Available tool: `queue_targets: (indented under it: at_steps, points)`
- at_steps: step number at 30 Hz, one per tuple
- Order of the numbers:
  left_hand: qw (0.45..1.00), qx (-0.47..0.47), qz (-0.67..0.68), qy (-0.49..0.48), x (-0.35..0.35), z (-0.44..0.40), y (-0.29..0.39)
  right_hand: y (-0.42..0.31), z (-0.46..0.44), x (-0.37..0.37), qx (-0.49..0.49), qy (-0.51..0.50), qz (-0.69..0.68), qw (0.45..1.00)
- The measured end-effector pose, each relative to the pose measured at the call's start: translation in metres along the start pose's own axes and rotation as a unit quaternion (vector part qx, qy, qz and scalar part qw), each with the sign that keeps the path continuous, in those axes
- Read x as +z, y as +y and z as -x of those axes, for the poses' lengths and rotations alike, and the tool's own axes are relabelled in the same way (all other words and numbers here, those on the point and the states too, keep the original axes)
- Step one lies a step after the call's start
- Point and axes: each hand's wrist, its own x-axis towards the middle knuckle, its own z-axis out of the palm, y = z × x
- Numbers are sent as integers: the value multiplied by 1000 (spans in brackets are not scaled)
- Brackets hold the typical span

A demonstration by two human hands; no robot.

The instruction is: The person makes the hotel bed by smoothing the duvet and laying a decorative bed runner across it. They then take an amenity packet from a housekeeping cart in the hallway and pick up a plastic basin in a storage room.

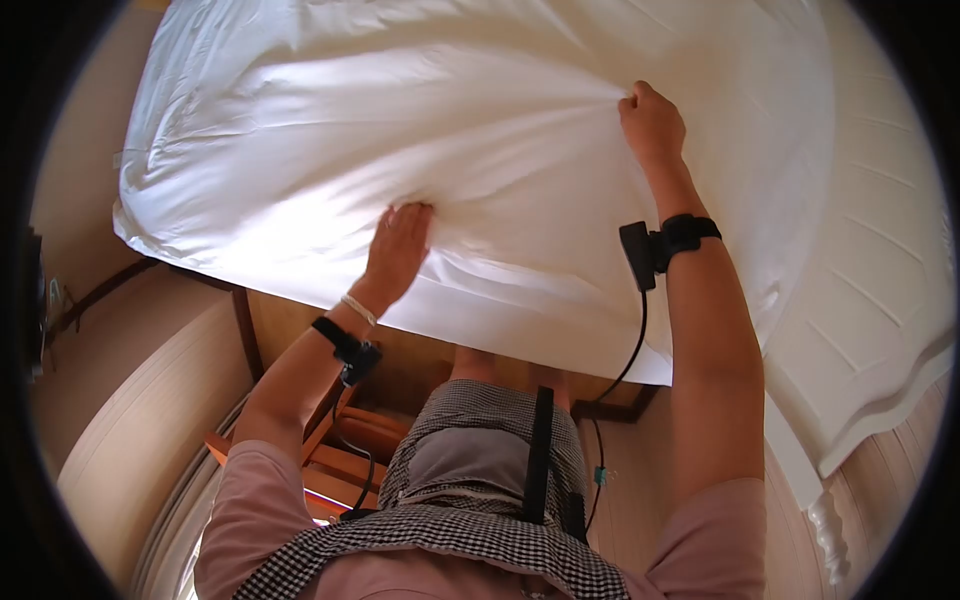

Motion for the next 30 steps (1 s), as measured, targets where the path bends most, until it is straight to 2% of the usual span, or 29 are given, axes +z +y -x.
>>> queue_targets:
  at_steps: [1,3,5,7,9,11,13,15,16,17,20,22,23,24,25,26,27,28,29,30]
  points:
    - [1000,2,-2,6,5,-11,-3,4,3,-1,-5,0,-17,1000]
    - [995,3,-97,-18,15,-21,1,22,21,-5,-11,-33,-50,998]
    - [992,40,-82,-88,23,-24,1,55,51,-20,-2,-24,-87,996]
    - [997,72,17,-17,15,-15,-5,94,100,-55,55,9,-72,996]
    - [988,72,55,-127,-20,1,2,159,168,-79,116,52,-49,991]
    - [978,103,95,-153,-63,30,16,223,252,-103,225,58,9,973]
    - [976,124,96,-150,-86,63,21,284,347,-97,256,48,207,943]
    - [980,107,67,-152,-101,77,27,329,420,-67,374,-25,140,916]
    - [979,109,57,-164,-107,77,35,331,431,-60,469,-50,-19,881]
    - [978,108,40,-175,-114,72,46,335,435,-45,543,-73,-184,816]
    - [973,120,-8,-198,-126,85,60,284,407,-71,503,-63,-507,697]
    - [968,126,-27,-214,-144,95,70,335,420,-99,487,32,-381,785]
    - [968,123,-21,-219,-153,107,79,321,406,-165,469,77,-466,747]
    - [966,109,26,-231,-156,120,94,361,418,-182,438,99,-458,767]
    - [969,112,61,-211,-149,140,109,358,420,-208,396,135,-444,792]
    - [966,90,74,-230,-130,157,119,367,426,-205,394,120,-363,836]
    - [974,73,59,-208,-99,173,125,376,439,-194,393,105,-276,871]
    - [965,37,-26,-257,-67,178,129,400,461,-151,392,55,-154,905]
    - [962,19,-41,-271,-53,178,131,420,477,-108,381,11,-28,924]
    - [958,-1,-55,-282,-42,172,132,408,484,-92,375,-1,-8,927]
